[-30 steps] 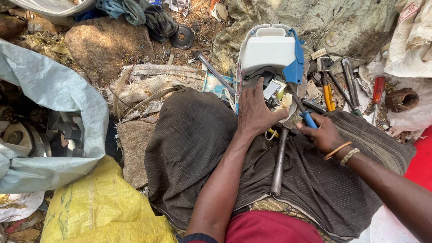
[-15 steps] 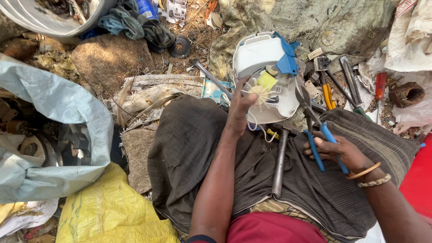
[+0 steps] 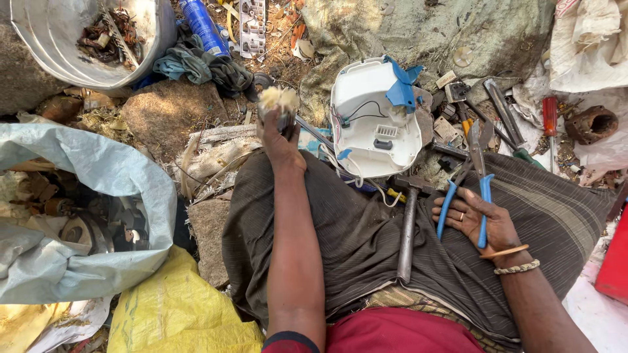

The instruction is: The person disassembles a blue and white electric motor using a screwdriver and pliers. They remove the outer casing, detach the internal motor component, and place the parts on the ground.

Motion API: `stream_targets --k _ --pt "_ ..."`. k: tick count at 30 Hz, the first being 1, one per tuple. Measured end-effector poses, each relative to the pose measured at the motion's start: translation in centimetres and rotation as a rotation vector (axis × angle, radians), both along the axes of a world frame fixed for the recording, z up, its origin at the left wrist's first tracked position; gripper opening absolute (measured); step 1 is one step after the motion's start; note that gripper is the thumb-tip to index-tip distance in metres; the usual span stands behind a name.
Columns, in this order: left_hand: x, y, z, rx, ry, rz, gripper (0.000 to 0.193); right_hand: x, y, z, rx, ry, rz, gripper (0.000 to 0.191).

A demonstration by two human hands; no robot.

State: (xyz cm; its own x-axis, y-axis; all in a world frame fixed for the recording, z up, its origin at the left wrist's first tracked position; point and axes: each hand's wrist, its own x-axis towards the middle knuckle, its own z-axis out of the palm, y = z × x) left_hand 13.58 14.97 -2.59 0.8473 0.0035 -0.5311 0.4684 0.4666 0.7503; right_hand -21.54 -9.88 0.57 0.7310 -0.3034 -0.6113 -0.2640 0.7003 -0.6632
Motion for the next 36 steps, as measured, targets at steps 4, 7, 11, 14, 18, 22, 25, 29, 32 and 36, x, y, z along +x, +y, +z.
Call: stream_targets --k 4,7,11,14,18,22,25,29,32,36 --pt "-0.7 -2.1 0.5 0.35 -0.155 -0.232 0.096 0.4 0.4 0.6 -0.068 0.015 0.013 0.051" --pt "-2.0 -4.4 1.3 0.995 -0.57 -0.662 0.076 1.6 -0.1 0.6 0.01 0.013 -0.013 0.051" --pt "-2.8 -7.2 1.8 1.133 -0.926 -0.898 0.047 4.4 -1.8 -0.7 0.065 0.173 -0.164 0.041" --pt "-2.3 -8.1 1.4 1.124 -0.915 -0.968 0.047 5.6 -2.3 -2.3 0.122 0.177 -0.211 0.036" --pt "-1.4 -8.3 0.4 1.208 -0.827 -1.002 0.043 5.1 -2.3 -4.6 0.069 0.282 -0.257 0.044" --pt "-0.7 -8.5 -0.9 1.342 -0.701 -1.059 0.032 5.1 -2.6 -6.6 -0.127 0.337 -0.214 0.072" --pt "-0.2 -8.2 -2.1 1.289 -0.712 -0.994 0.032 5.6 -1.9 -6.3 -0.417 0.394 -0.236 0.089" --pt "0.0 -8.0 -2.8 1.327 -0.804 -0.908 0.021 6.5 1.2 -3.0 -1.268 0.554 -0.026 0.094" --pt "-1.2 -8.3 -2.0 1.277 -0.809 -0.923 0.025 8.7 3.7 -0.1 -1.131 0.414 -0.028 0.098" --pt "-4.0 -8.3 0.1 1.106 -0.933 -0.848 0.022 12.9 5.6 0.5 -0.965 0.433 0.093 0.105"
